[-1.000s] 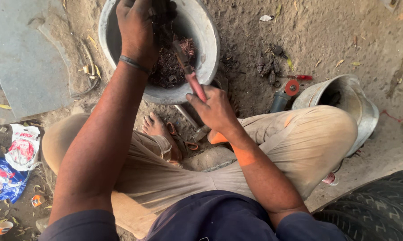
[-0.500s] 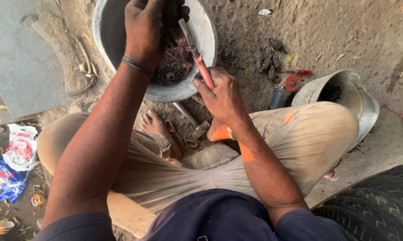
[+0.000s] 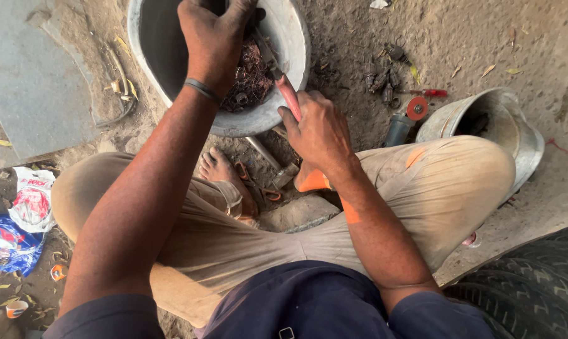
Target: The person sits on the ground and uses pliers to strip insulation from a bundle of copper wire, placing the stripped wire into a metal bucket. They then use an angle grinder to cut a metal object, producing sparks.
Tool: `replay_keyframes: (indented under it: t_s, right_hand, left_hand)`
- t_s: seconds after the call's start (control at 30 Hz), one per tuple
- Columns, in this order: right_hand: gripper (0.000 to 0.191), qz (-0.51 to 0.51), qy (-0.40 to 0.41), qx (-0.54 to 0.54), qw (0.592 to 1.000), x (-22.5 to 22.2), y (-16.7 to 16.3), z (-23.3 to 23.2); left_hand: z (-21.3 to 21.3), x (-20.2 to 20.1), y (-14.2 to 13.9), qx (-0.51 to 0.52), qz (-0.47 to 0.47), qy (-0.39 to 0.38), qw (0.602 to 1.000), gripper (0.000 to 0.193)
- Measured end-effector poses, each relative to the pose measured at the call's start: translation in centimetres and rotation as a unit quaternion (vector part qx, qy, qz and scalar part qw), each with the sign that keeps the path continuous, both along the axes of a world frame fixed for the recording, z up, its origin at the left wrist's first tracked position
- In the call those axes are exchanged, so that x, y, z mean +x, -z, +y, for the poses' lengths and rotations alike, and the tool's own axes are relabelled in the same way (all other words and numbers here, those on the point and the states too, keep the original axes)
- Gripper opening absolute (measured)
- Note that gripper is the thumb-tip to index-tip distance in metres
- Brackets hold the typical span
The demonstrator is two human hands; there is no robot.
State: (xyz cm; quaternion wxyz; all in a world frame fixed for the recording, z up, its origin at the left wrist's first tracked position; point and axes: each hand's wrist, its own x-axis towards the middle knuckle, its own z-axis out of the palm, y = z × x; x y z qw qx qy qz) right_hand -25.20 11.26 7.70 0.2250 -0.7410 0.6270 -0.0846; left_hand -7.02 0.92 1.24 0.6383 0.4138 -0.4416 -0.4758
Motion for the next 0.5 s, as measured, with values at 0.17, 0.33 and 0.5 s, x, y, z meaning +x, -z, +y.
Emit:
replay_keyframes:
  t_s: [0.17,0.33,0.5]
  right_hand:
    - [0.026,-0.057,-0.007,-0.015,0.998,-0.2,-0.2,-0.1]
    - [0.027,-0.086,0.013,0.014,0.996,1.5,0.2,0.5]
    - [0.03,-0.103,0.037,0.026,0.994,3.6,0.5,1.2]
  left_hand:
    - [-1.0,0.8,0.0,0.108,0.155,0.086,0.978,0.012]
    - [-1.1,0.8,2.0,0.169,0.128,0.045,0.976,0.011]
    - [-1.1,0.4,4.5,0.205,0.006,-0.077,0.976,0.034]
